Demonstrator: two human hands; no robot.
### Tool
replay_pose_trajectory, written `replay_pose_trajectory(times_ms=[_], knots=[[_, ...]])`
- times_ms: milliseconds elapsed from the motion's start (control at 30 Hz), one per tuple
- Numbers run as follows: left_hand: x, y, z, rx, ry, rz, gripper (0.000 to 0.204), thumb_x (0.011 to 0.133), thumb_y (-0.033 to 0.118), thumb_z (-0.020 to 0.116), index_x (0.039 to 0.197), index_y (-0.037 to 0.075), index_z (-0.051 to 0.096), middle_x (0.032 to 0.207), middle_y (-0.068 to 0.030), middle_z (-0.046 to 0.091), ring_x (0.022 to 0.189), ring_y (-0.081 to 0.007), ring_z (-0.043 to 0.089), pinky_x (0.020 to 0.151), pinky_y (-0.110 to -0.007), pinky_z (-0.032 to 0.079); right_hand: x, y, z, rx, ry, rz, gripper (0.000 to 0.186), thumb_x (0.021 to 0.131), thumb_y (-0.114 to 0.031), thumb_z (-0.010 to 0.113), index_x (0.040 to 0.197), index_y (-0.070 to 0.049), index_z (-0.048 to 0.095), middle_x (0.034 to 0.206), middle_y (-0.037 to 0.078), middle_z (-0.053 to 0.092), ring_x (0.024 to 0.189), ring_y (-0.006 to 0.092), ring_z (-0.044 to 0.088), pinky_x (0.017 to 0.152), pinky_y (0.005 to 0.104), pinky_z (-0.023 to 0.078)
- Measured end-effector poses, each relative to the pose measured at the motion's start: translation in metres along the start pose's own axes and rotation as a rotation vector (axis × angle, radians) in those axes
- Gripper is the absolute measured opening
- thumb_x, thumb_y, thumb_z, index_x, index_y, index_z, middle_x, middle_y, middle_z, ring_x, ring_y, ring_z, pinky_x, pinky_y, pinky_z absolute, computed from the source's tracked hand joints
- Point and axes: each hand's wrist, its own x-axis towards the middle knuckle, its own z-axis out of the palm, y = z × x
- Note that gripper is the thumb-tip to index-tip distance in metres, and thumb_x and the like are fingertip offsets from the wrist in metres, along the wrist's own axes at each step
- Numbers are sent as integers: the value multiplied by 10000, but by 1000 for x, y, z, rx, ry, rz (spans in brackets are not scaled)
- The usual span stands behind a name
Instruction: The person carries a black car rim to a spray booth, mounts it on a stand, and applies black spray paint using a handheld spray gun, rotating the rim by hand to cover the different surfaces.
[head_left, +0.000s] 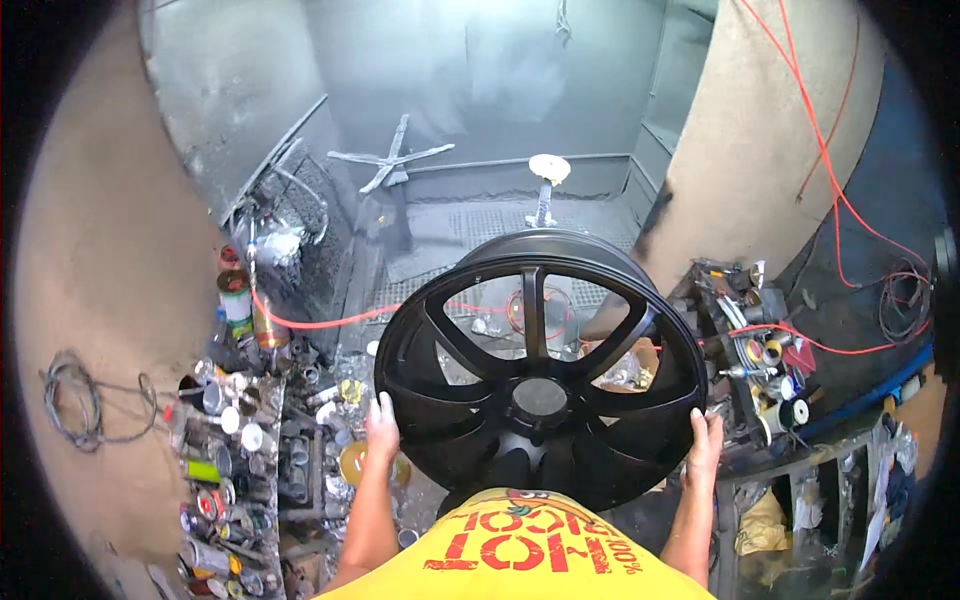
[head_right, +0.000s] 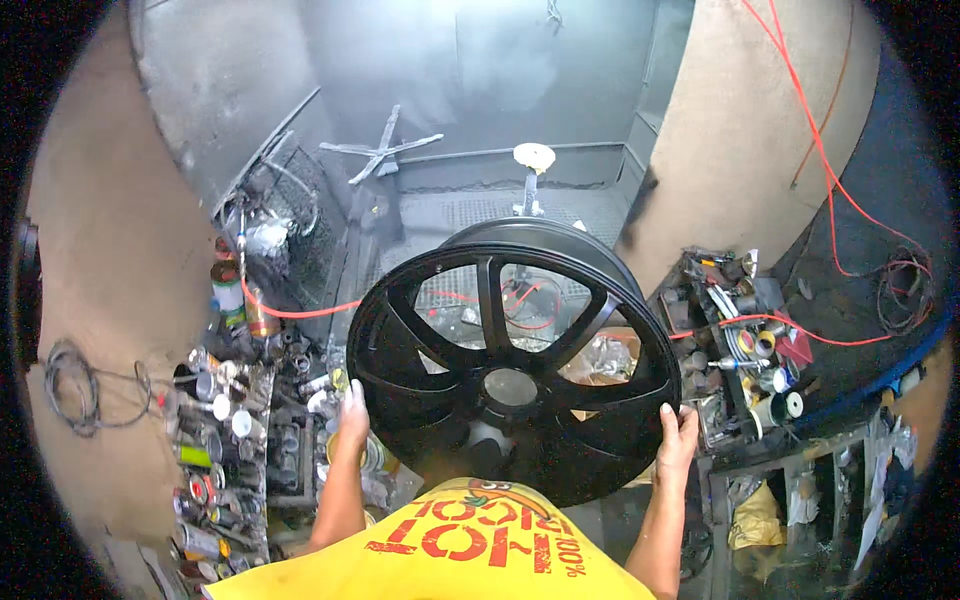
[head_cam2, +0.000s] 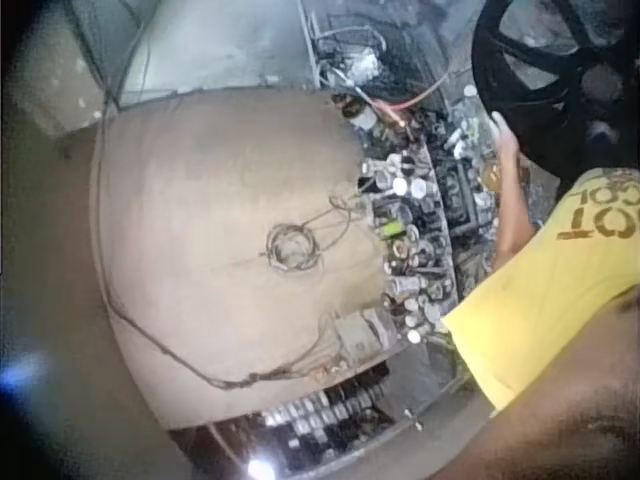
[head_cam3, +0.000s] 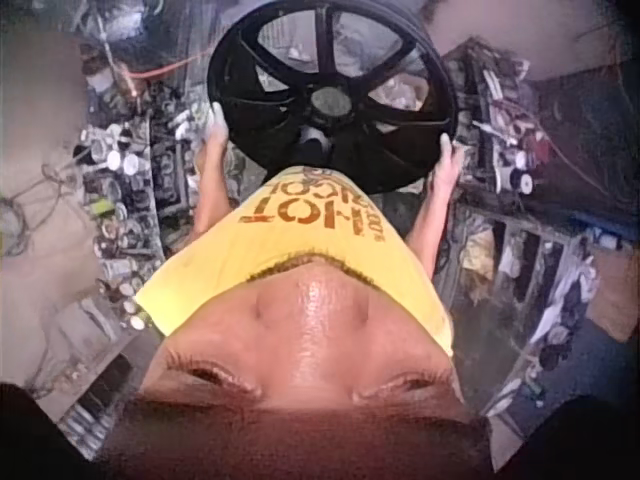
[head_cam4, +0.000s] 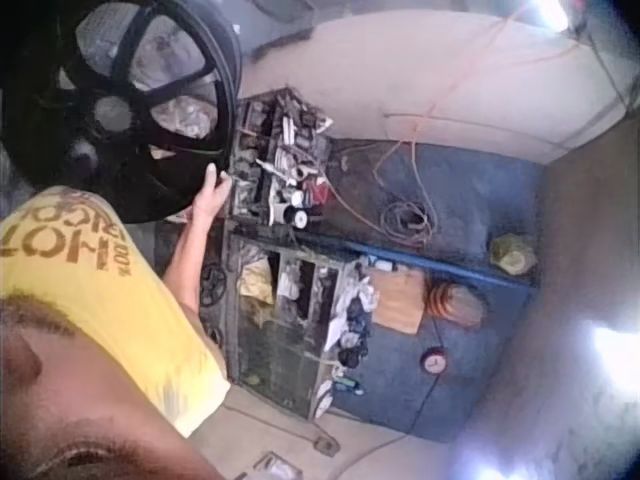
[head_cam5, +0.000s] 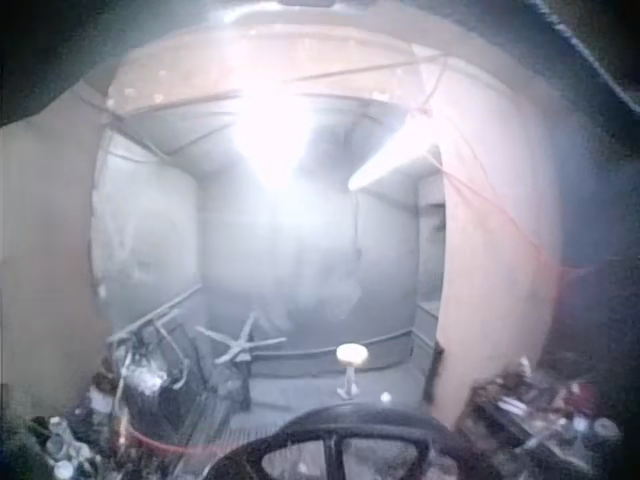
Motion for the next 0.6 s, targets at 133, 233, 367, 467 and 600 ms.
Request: replay_pose_trajectory(times_ms=[133,233,367,467,600], knots=[[88,86,19,-206,-154,31,719,1053,517,330,1445,-79,418,1486,-278,445,1420,-373,387,1155,-384,298,93,0,70,54,-50,-6,276,932,-222,699,1066,-14,574,983,29,594,919,120,528,867,279,417],[167,117,43,-212,-184,60,728,1050,525,342,1437,-85,425,1466,-279,470,1404,-375,413,1143,-386,313,145,-13,120,109,-39,26,234,927,-185,698,1052,-23,584,991,27,607,926,118,538,879,277,418],[250,183,77,-90,-60,60,797,1029,557,377,1469,-107,363,1512,-302,402,1428,-389,378,1160,-399,298,222,2,167,121,-6,1,199,924,-145,687,1047,-34,577,999,18,602,914,113,532,882,274,416],[310,223,102,-51,-77,19,793,1026,560,377,1475,-93,368,1528,-288,389,1439,-385,360,1171,-403,281,285,23,208,185,-15,30,201,927,-141,682,1058,-32,575,1010,22,606,922,116,537,885,275,417],[407,273,165,-32,-15,197,740,1044,543,328,1432,-78,435,1469,-289,461,1396,-365,425,1154,-394,305,375,37,269,216,-71,5,218,931,-134,676,1079,-10,574,1027,46,626,927,128,559,882,285,436]])
